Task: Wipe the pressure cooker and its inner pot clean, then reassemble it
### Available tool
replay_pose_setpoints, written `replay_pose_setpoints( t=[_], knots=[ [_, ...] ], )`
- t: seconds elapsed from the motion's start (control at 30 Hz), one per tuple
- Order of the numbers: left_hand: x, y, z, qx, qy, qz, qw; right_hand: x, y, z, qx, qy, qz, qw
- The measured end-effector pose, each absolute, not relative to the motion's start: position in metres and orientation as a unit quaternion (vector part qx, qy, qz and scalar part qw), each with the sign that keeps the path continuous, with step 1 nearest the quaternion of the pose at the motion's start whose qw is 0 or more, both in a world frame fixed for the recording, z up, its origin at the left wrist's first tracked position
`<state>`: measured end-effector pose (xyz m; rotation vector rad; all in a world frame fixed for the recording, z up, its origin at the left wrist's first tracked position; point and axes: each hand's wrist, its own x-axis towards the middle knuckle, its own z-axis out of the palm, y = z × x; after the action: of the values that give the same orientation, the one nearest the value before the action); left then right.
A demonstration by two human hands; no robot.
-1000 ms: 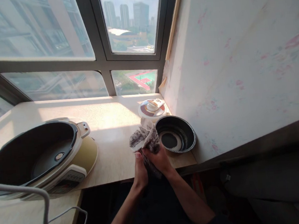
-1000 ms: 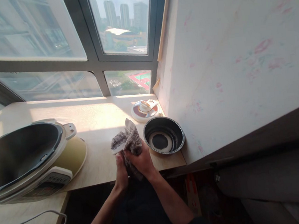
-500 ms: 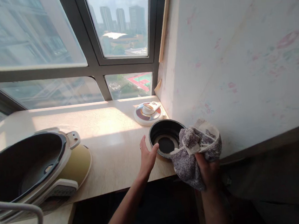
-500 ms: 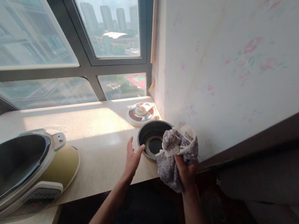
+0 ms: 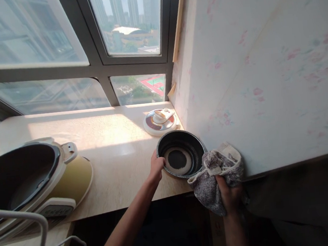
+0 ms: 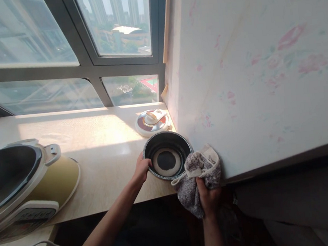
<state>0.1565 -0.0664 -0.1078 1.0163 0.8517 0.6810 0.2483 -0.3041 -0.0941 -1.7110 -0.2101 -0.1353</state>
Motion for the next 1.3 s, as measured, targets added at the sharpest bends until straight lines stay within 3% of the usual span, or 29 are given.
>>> replay_pose_setpoints(
  t=[0.47,0.63,0.8,0.93,1.3],
  knots=[
    [0.148,-0.039,-0.09,0.416,0.418,0.373,0.716,0.268,-0.265,-0.128,-0.813,-0.127,-0.12,0.555],
    [0.13,-0.022,-0.081,0.35,0.45,0.384,0.726,0.276,-0.24,-0.128,-0.887,-0.25,-0.069,0.382],
    [0.117,-0.011,-0.077,0.323,0.462,0.38,0.733,0.277,-0.207,-0.125,-0.953,-0.247,0.025,0.174],
    [0.111,-0.007,-0.069,0.298,0.467,0.365,0.749,0.282,-0.184,-0.122,-0.956,-0.275,0.065,0.075],
    [0.095,-0.001,-0.047,0.296,0.407,0.381,0.776,0.289,-0.161,-0.136,-0.926,-0.371,-0.053,0.04]
  ],
)
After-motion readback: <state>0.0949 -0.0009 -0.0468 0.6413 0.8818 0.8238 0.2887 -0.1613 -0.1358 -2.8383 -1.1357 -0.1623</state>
